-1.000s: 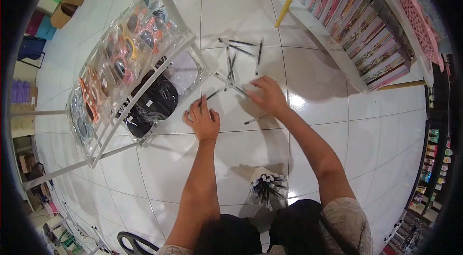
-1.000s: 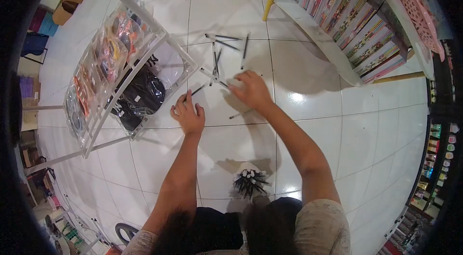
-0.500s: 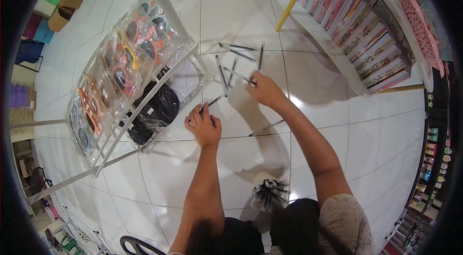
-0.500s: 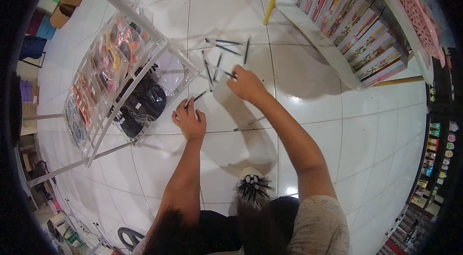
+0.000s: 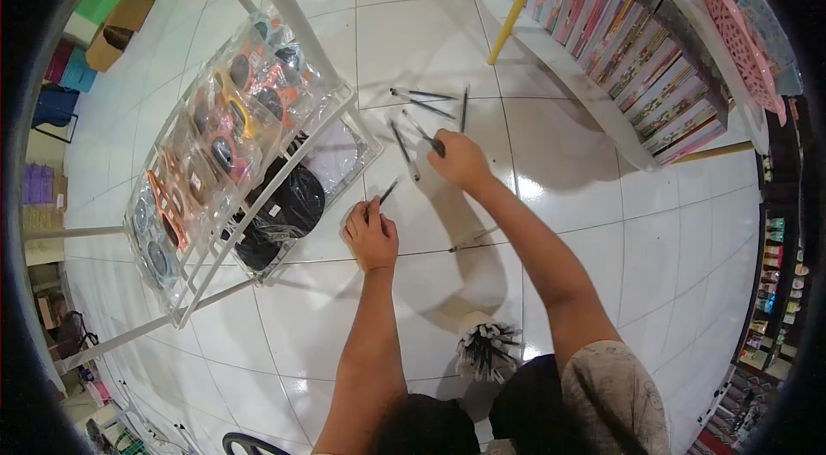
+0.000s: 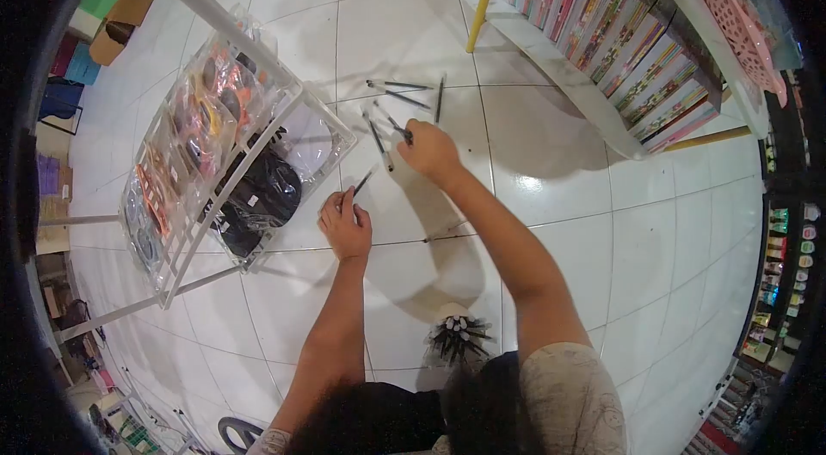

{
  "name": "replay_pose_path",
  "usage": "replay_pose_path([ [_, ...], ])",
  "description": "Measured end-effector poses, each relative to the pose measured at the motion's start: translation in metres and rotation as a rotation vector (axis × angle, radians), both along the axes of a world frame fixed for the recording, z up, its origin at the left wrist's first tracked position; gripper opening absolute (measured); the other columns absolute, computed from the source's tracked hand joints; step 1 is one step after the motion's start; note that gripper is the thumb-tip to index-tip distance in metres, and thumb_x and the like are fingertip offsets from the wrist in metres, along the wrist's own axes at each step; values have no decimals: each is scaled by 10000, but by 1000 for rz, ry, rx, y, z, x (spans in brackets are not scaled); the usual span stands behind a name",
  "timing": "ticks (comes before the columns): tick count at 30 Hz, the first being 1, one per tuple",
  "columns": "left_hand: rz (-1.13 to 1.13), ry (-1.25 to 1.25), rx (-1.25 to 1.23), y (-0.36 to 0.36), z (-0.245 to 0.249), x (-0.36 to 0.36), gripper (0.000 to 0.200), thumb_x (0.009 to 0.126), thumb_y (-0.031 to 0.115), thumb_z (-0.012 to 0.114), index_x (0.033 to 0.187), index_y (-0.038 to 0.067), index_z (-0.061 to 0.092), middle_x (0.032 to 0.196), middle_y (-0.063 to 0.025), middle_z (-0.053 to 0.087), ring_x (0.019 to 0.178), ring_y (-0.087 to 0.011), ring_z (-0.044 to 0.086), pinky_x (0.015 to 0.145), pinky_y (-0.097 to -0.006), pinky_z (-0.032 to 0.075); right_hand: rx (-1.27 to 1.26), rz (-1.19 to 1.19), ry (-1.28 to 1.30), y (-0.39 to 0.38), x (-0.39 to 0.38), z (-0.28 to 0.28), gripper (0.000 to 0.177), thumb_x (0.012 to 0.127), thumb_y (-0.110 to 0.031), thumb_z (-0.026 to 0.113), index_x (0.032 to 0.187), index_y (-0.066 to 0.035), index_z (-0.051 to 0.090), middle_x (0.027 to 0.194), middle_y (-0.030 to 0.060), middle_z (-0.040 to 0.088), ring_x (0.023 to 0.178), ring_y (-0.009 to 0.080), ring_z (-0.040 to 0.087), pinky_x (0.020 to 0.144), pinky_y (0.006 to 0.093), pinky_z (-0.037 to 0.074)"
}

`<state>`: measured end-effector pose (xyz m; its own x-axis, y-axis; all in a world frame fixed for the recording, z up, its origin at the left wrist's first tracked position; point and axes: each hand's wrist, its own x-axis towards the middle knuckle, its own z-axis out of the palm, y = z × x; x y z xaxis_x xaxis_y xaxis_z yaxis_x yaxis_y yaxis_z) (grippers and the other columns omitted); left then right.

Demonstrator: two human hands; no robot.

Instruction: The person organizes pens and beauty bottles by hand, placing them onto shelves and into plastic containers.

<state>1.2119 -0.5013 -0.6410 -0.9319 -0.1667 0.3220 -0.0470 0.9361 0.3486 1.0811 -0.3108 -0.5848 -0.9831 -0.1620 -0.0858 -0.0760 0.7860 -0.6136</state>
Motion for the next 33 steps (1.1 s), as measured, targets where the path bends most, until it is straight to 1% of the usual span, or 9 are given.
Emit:
replay_pose_path([
  [6, -15, -36, 60, 1, -1, 2, 393, 791, 116, 583, 1183, 150, 585, 1047, -77, 509, 1011, -266, 502, 837, -408, 400, 187, 598, 381, 27, -11, 15, 88, 741, -134, 602, 811, -82, 607, 912, 85, 521, 881, 275, 576, 751, 401, 480],
  [9, -18, -13, 51, 1, -3, 2, 415, 796, 106, 576, 1209, 130, 569, 1016, -90, 510, 984, -272, 511, 825, -407, 411, 317, 760, 513, 15, -25, 10, 65, 760, -124, 561, 798, -92, 602, 898, 74, 516, 928, 253, 550, 793, 388, 458],
  [13, -13, -61, 87, -1, -4, 2, 476, 801, 154, 576, 1273, 127, 520, 1048, -103, 520, 1014, -277, 512, 821, -414, 401, 236, 608, 565, 11, -34, -2, 108, 795, -113, 506, 847, -88, 598, 942, 67, 520, 974, 234, 528, 872, 382, 413],
  [18, -32, -32, 157, 0, 6, 3, 530, 772, 197, 592, 1283, 88, 496, 1081, -123, 518, 1031, -297, 506, 820, -417, 401, 343, 742, 457, 32, -28, 0, 170, 795, -106, 505, 950, -90, 573, 1007, 66, 528, 1007, 232, 520, 965, 407, 365],
  [21, -65, -2, 178, -1, 8, 2, 547, 757, 171, 587, 1279, 48, 479, 1097, -141, 519, 1041, -313, 498, 831, -423, 404, 246, 603, 726, 16, -26, -5, 231, 809, -91, 492, 1023, -93, 578, 1092, 96, 539, 1069, 261, 505, 999, 426, 350],
  [24, -66, -8, 197, -2, 6, 2, 561, 753, 169, 579, 1292, 53, 470, 1130, -154, 515, 1073, -323, 489, 858, -428, 394, 176, 163, 679, -9, -15, -5, 257, 818, -83, 502, 1062, -69, 580, 1178, 134, 521, 1125, 297, 482, 1016, 428, 341],
  [28, -103, -15, 233, -2, 5, 2, 590, 751, 141, 554, 1330, 85, 453, 1197, -169, 507, 1135, -328, 469, 925, -432, 362, 49, -157, -18, -47, 16, -1, 484, 752, -305, 700, 1061, 34, 546, 1148, 175, 492, 1073, 342, 485, 862, 450, 454],
  [31, -203, -46, 235, -5, 6, 4, 606, 752, 92, 509, 1353, 78, 432, 1263, -180, 490, 1181, -324, 450, 964, -435, 337, 128, -72, 120, -72, 22, 0, 591, 693, -396, 753, 1047, 30, 547, 1094, 155, 495, 1018, 322, 503, 760, 438, 498],
  [33, -230, -67, 243, -7, 8, 4, 613, 753, 70, 481, 1363, 74, 421, 1300, -179, 477, 1211, -321, 435, 983, -439, 326, 127, -67, 85, -82, 21, 2, 610, 689, -405, 759, 1052, 29, 530, 1065, 155, 491, 1004, 316, 502, 746, 408, 503],
])
